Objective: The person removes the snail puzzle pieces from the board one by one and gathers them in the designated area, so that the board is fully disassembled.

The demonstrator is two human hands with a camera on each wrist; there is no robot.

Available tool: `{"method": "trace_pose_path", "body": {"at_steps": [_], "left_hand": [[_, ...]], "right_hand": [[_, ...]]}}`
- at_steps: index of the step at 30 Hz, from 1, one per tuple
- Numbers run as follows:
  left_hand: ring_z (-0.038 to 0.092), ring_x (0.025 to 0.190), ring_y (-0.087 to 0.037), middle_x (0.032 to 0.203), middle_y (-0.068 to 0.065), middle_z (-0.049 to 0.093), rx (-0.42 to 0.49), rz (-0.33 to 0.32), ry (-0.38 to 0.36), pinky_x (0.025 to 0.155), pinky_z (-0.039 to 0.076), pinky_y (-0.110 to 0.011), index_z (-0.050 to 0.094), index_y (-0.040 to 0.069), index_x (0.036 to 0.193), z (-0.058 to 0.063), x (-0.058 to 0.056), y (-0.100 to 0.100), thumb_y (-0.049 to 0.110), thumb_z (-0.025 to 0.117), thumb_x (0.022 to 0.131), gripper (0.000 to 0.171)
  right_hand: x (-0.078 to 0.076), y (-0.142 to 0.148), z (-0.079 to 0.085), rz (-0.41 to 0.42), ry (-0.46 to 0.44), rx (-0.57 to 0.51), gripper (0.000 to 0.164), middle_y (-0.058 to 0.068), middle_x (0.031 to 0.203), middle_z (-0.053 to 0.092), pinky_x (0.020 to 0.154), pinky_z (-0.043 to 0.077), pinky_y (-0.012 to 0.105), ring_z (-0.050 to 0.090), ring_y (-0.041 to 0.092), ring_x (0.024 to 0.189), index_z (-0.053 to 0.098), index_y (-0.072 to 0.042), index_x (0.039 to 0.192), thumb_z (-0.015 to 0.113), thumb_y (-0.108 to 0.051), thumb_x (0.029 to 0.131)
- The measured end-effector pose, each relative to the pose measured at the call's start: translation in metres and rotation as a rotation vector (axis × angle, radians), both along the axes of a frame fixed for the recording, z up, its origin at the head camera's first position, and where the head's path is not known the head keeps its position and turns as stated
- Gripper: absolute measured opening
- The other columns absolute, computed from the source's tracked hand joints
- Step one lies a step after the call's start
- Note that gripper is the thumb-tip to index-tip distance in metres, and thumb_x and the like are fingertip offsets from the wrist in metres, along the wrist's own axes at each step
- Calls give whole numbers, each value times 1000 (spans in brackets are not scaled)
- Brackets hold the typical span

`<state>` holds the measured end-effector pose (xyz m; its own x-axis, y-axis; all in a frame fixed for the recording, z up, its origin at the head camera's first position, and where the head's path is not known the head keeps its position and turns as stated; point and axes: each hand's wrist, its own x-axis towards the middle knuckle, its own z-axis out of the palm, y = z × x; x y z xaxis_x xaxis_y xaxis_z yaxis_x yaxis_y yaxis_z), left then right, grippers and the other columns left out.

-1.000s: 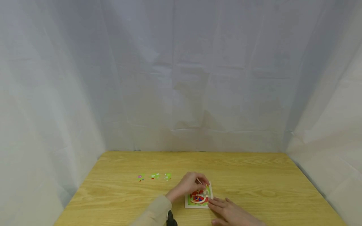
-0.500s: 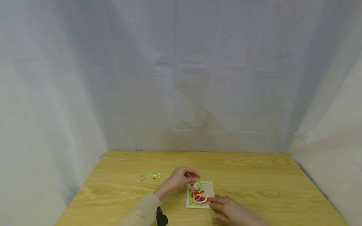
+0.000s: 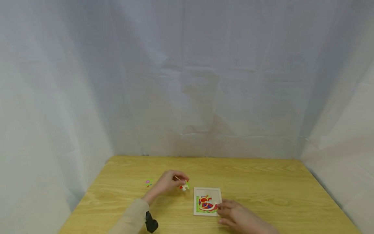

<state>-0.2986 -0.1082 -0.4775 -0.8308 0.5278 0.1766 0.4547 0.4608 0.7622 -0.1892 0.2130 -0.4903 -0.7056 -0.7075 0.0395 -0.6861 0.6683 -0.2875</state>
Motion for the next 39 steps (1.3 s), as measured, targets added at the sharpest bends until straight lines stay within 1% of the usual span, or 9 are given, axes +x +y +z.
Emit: {"method": "trace_pose_path", "body": {"at_steps": [3,8,13,16,18,22,30,34,39], "left_hand": [[67,86,-20,100,-7,74,-10,14,-11,72,54,-23,76,5,108,-1,0,-10,10,68,97,15],[66,80,-17,98,-10,75,-39,0,-61,67,54,-25,77,2,105,-5,3,-23,8,69,96,13],[63,81,-12,100,-8,76,-110,-13,-48,67,49,-22,78,4,102,-11,7,-30,8,68,97,12],[63,79,-13,99,-10,75,-112,-10,-48,67,49,-21,78,3,102,-13,9,-31,7,70,95,11],[63,78,-14,96,-11,75,-105,-7,-57,66,50,-21,78,1,101,-14,10,-31,5,73,92,11],[63,77,-15,92,-7,73,-103,12,-59,65,50,-22,77,2,101,-17,12,-31,5,80,86,16],[58,75,-10,89,-3,71,-136,52,17,65,47,-22,78,5,98,-22,15,-28,9,83,82,17],[58,74,-10,88,-4,72,-141,42,44,65,47,-22,77,5,97,-22,14,-28,7,83,83,15],[58,74,-8,90,-4,74,-137,38,56,65,47,-21,78,5,96,-26,13,-30,7,82,83,14]], "right_hand": [[-1,1,-1,22,36,-13,47,10,136,64,103,48,50,56,35,129,68,-6,130,51,-42,105],[0,2,-3,25,80,-28,45,10,135,64,102,49,50,56,35,127,69,-7,128,51,-41,106],[1,2,-4,11,123,-12,48,10,137,62,102,49,50,55,37,129,65,-7,135,51,-42,105],[2,2,-5,8,161,-11,49,12,139,61,101,50,50,56,38,128,62,-6,138,52,-41,105],[3,2,-5,-10,147,-9,52,13,142,59,101,50,50,54,37,130,59,-6,141,51,-43,105],[5,1,-5,-61,67,-6,59,12,151,51,105,46,51,49,37,136,51,-7,148,50,-48,105],[6,-1,-9,-106,-97,13,66,7,160,40,110,37,61,36,36,146,43,-13,155,45,-55,104],[6,-2,-9,-101,-117,20,66,8,161,39,109,35,64,35,36,147,42,-14,155,44,-56,104],[6,-4,-12,-69,-79,38,66,10,160,39,109,38,62,36,36,146,42,-14,155,44,-55,104]]}}
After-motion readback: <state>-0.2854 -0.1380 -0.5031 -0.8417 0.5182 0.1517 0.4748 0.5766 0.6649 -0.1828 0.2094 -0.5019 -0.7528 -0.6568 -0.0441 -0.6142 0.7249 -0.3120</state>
